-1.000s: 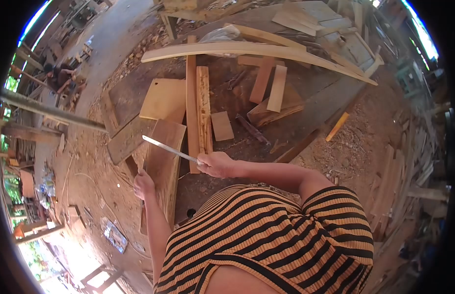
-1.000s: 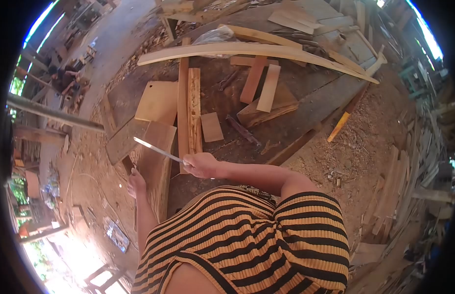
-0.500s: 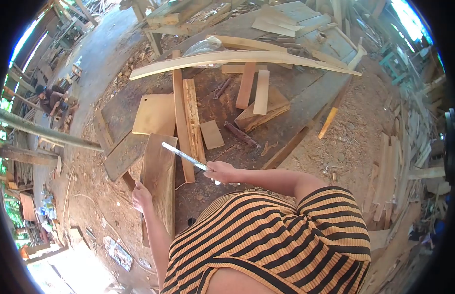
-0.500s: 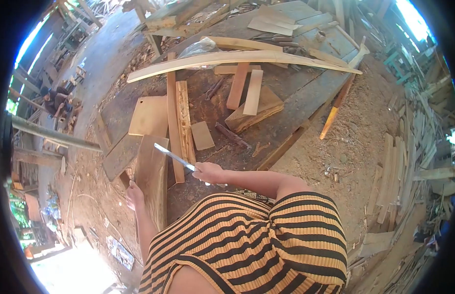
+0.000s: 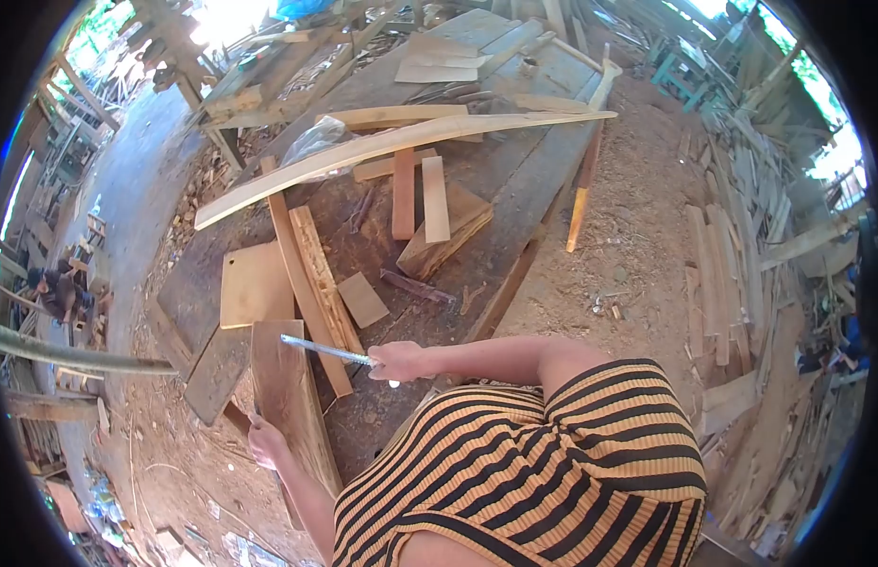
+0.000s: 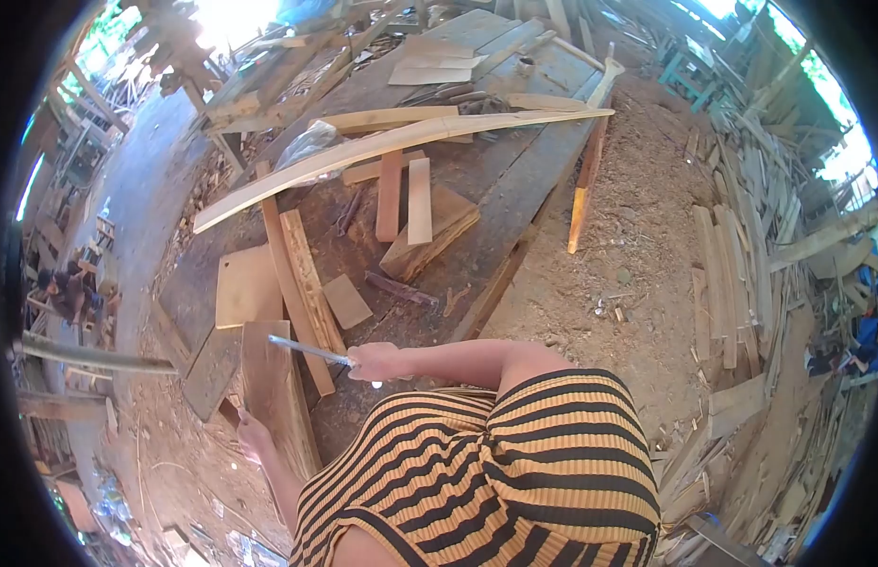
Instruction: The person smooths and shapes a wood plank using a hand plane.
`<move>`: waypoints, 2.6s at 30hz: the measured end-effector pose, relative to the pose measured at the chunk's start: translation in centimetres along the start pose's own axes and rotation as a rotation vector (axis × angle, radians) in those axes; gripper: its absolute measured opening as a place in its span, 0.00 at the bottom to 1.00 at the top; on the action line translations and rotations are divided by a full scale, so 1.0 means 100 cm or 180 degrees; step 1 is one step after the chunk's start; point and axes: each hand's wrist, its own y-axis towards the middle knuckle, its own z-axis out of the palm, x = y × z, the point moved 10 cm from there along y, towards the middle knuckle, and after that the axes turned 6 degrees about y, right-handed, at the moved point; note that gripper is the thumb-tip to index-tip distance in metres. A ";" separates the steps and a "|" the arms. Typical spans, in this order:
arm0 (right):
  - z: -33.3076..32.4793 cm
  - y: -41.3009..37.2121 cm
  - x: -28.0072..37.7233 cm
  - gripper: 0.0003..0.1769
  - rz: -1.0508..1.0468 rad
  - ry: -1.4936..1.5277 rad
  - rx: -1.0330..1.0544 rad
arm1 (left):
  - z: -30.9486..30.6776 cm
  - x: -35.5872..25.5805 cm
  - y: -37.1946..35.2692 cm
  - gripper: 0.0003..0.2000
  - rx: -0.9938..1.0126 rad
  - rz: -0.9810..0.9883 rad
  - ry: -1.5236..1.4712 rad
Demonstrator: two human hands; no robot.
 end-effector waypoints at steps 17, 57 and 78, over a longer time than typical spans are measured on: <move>-0.021 0.028 -0.015 0.19 -0.0557 -0.0332 0.0298 | 0.036 0.023 0.030 0.27 -0.0110 -0.0330 0.0341; -0.031 0.031 0.070 0.15 -0.1648 -0.0569 0.0088 | -0.003 0.014 0.008 0.23 -0.0428 -0.0498 0.0039; 0.112 0.073 0.169 0.11 -0.2310 -0.1554 -0.0173 | 0.001 0.019 0.009 0.25 0.0091 -0.0202 -0.0325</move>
